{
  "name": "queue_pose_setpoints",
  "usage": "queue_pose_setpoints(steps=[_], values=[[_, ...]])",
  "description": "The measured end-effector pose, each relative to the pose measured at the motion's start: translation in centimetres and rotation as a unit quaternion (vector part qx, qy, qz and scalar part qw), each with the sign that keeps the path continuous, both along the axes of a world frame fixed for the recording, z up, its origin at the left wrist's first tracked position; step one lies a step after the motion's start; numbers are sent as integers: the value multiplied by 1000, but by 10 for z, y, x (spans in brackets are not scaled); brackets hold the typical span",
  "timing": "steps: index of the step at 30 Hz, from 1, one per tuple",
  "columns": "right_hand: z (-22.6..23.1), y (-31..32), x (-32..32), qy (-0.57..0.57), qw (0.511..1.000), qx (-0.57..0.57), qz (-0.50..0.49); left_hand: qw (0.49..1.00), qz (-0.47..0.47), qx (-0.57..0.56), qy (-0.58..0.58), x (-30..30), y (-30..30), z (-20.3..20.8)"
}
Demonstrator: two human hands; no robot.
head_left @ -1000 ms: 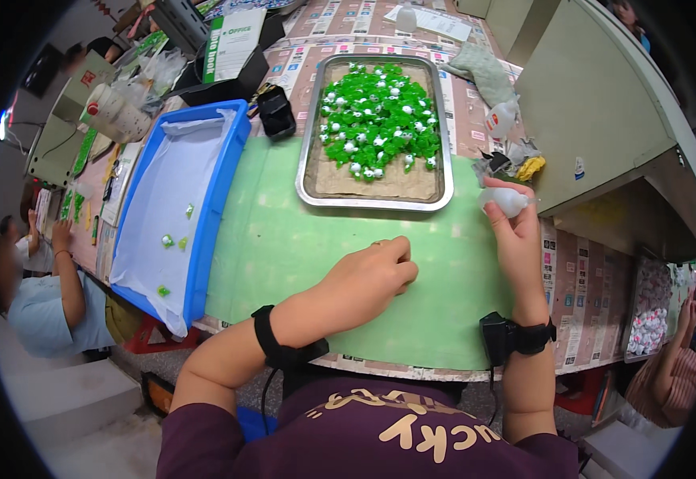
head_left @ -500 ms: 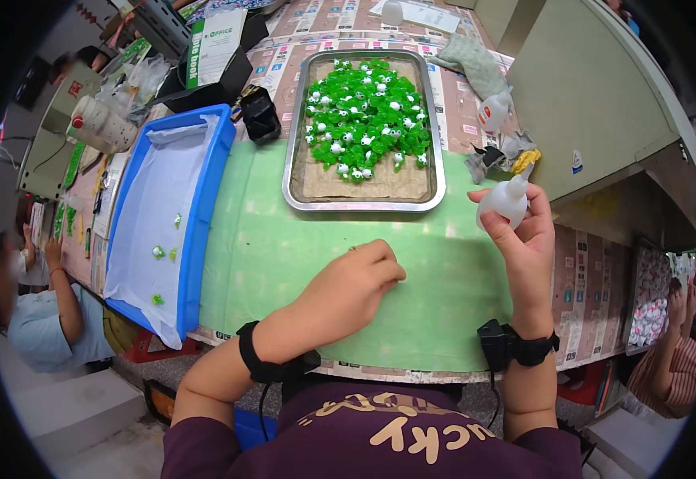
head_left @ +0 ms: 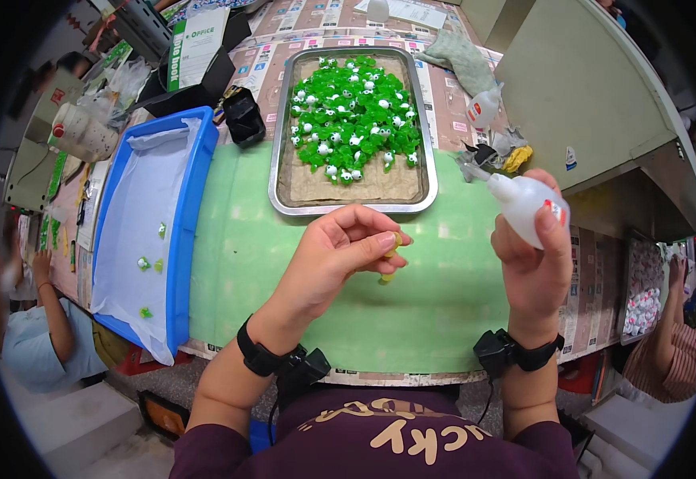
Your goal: The person assembles small green and white plastic figures by applying glue from a squeeze bottle to yellow plastic pieces and attaching them to green bodies. The person repeatedly picks up parts, applies glue, and joins them, placing completed figures onto a metal tray.
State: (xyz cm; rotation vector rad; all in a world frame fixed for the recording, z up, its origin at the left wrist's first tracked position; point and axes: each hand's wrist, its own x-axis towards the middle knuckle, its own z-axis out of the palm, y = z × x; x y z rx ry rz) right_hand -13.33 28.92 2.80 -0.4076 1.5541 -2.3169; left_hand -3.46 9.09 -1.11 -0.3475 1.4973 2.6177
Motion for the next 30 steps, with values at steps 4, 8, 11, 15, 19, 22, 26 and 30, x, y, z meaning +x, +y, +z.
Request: queue_pose_setpoints(steps=[4,8,11,15,19,22,26,30], values=[[3,-3,0,13,1000,-18,-10,999,5,29,25,4,-2,-7],[-9,-2,8,53,997,40,-49,999,13,-3,38,6,7,-5],[-18,2,10,113,989,62,-71,998,8,-29,56,7,10,-2],[-18,9,12,120,986,100,-50,998,-9,-37,42,9,12,4],[-12,11,14,126,983,131,-9,995,-18,-63,81,12,14,-1],[-12,10,14,139,983,119,-2,993,-23,-68,93,11,14,0],[-9,9,15,133,983,126,9,991,-30,-73,105,11,15,-1],[-8,9,15,143,981,129,15,991,-33,-76,108,11,15,1]])
